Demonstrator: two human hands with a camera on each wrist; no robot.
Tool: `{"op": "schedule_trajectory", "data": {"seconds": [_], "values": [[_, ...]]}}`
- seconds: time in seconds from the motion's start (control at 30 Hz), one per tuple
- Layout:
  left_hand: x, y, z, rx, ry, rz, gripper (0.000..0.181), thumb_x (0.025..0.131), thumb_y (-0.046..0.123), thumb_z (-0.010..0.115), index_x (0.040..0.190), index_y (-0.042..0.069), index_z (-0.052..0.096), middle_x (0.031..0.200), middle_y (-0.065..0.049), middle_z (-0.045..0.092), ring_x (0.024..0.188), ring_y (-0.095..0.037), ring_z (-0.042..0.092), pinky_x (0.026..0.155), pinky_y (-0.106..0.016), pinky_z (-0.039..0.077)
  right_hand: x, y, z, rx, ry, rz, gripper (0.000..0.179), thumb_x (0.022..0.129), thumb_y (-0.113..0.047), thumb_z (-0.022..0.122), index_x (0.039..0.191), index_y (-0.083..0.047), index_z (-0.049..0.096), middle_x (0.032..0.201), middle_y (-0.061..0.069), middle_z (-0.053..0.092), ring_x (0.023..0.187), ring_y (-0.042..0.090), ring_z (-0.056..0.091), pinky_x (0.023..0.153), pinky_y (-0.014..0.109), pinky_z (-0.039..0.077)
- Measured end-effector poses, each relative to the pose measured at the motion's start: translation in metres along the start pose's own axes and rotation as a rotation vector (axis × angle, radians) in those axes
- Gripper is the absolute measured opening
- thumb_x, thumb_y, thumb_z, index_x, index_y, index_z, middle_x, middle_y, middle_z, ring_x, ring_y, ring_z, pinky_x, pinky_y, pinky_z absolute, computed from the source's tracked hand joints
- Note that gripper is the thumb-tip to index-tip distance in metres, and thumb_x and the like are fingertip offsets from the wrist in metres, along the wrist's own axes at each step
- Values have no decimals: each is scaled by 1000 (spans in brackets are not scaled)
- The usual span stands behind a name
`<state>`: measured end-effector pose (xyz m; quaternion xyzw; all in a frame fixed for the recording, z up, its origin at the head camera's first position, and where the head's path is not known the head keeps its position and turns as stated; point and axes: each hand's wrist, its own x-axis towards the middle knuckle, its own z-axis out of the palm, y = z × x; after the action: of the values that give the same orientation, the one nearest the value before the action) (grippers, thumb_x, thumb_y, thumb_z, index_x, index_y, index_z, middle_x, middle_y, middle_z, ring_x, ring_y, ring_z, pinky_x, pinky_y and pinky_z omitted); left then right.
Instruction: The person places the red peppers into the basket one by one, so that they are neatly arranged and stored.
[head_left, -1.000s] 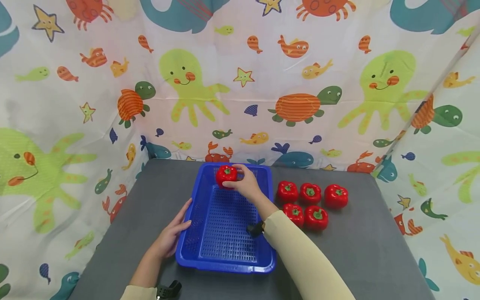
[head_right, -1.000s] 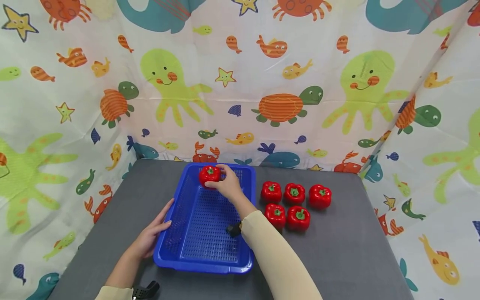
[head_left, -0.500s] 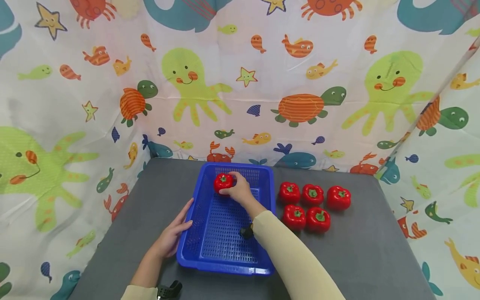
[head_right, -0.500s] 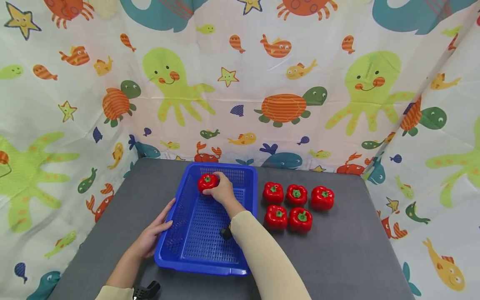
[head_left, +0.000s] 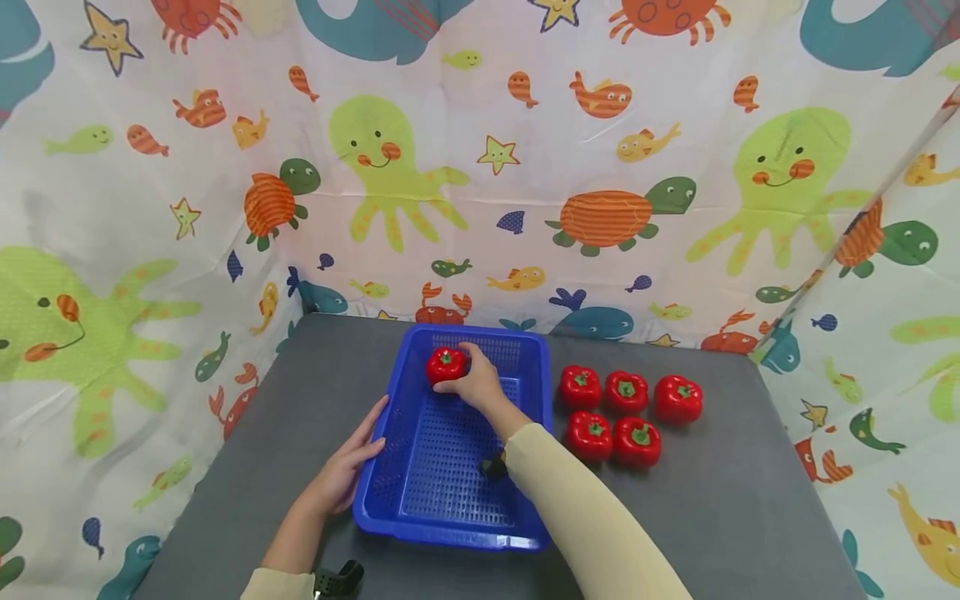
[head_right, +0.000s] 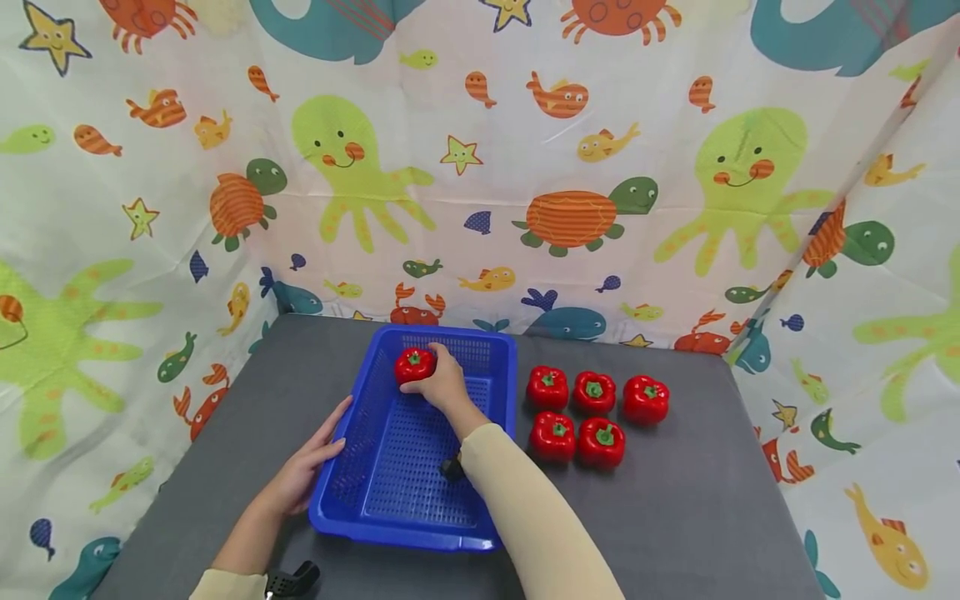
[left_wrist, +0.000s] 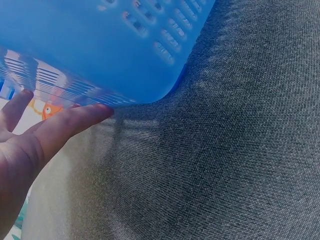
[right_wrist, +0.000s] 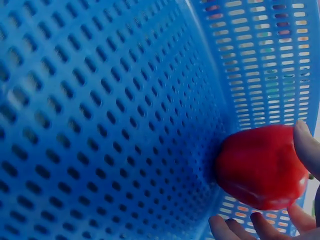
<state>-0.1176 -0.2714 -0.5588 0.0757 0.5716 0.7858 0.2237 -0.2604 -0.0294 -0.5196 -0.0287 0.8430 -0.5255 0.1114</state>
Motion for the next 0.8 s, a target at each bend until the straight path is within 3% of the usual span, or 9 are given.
{"op": "schedule_trajectory", "data": {"seconds": [0.37, 0.8], "values": [[0, 1, -1, -3, 9, 10, 61, 111, 18, 33, 160, 47, 9, 170, -5, 2, 148, -51, 23, 106, -64, 40, -9, -18, -20, -33, 43, -43, 86, 78, -27, 88, 151, -18, 43, 151, 14, 49, 139, 36, 46, 107, 58, 46], [-1, 1, 3, 4, 19, -1, 61, 111, 19, 34, 159, 48, 10, 170, -3, 1, 149, -50, 23, 106, -63, 41, -36, -36, -56, 7, 66, -121, 88, 78, -40, 87, 152, -23, 43, 154, 12, 46, 143, 36, 41, 110, 62, 41]]}}
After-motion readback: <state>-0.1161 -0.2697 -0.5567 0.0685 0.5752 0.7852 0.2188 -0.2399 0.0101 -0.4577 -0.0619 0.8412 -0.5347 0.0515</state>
